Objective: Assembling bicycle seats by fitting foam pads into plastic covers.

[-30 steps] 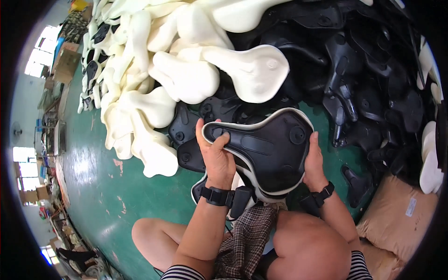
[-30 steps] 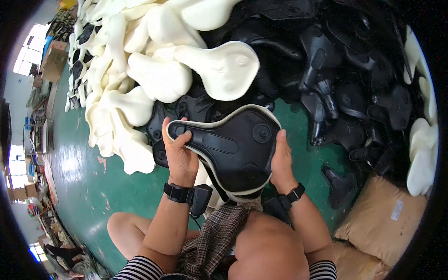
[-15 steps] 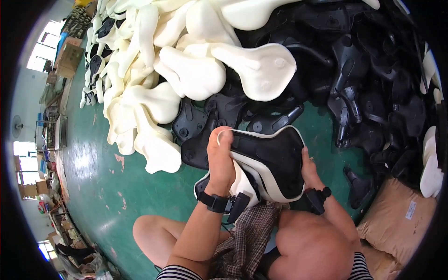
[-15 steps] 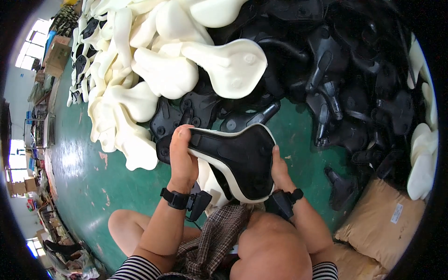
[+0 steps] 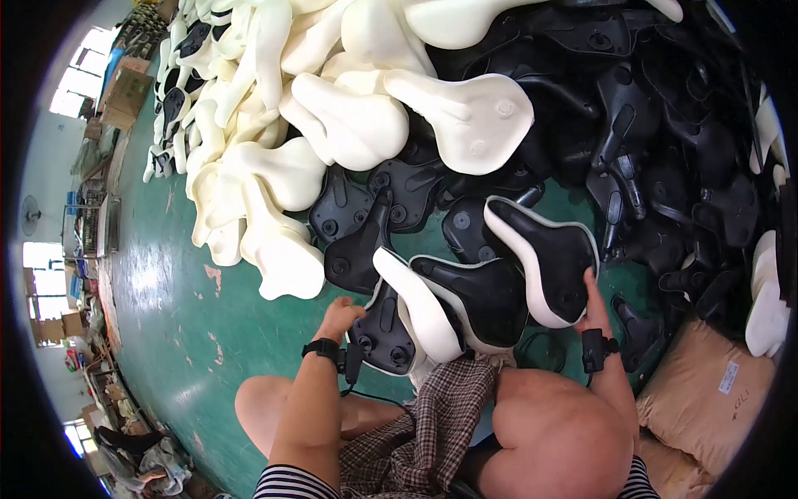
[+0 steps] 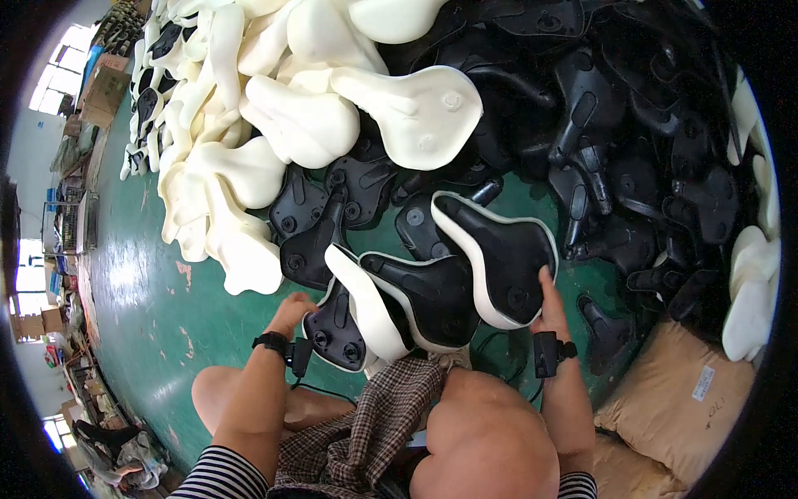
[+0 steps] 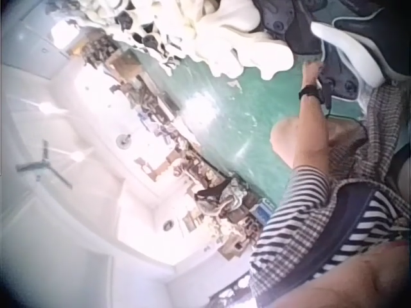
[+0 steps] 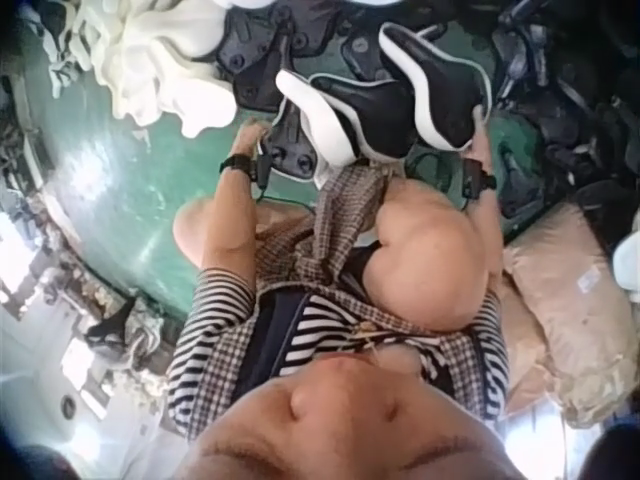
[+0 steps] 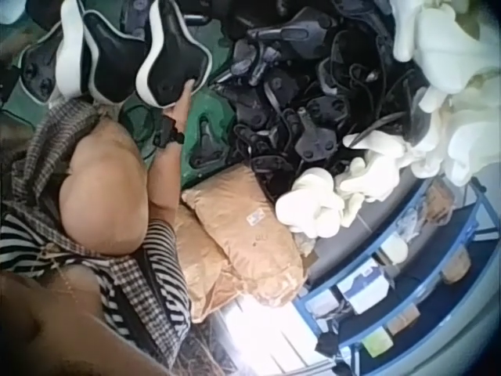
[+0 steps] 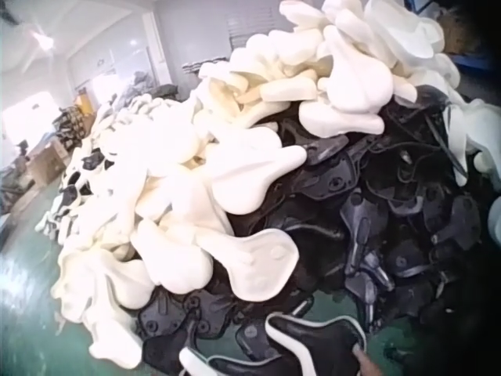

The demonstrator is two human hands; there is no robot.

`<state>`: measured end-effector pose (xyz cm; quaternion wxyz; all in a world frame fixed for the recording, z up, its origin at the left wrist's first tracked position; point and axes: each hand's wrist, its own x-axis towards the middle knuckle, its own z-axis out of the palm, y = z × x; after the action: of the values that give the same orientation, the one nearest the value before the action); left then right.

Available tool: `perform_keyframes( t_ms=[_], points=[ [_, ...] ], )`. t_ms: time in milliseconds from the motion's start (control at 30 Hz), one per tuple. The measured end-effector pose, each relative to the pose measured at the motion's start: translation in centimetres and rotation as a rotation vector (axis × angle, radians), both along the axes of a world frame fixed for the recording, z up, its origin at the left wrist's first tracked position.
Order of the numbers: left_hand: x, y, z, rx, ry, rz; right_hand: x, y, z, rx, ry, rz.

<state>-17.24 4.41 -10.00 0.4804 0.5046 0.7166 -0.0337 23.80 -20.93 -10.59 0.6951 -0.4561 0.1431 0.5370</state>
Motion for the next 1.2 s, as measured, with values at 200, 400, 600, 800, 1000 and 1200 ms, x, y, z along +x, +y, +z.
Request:
perform_keyframes(
  t_ms=[200, 400, 600, 800, 1000, 1200],
  points=[
    [0.2, -0.4, -1.5, -0.152, 0.346, -0.553, -4.9, -3.0, -5.5, -0.164, 0.199, 0.221],
    [3.6, 0.4, 4.6, -0.34, -0.002, -0.319, -5.2, -3.1, -7.3, -0.108, 0.168, 0.382],
    [4.7, -0.5, 7.9, -0.53, -0.62, 0.282, -6.2, -1.4, -5.1, -0.088, -0.079, 0.387],
    [4.9, -5.2, 4.7, -0.66, -0.711, 0.479, -8.2, 0.0, -2.9, 0.041, -0.085, 0.222],
    [4.7, -6.4, 8.0, -0.625, -0.776, 0.435, -4.6, 6.0, 4.3, 0.193, -0.459, 0.493],
    [5.6, -4.4, 15.6, -0.126, -1.356, 0.409, -3.1, 14.1, 21.5, 0.411, -0.92, 0.552]
  ],
)
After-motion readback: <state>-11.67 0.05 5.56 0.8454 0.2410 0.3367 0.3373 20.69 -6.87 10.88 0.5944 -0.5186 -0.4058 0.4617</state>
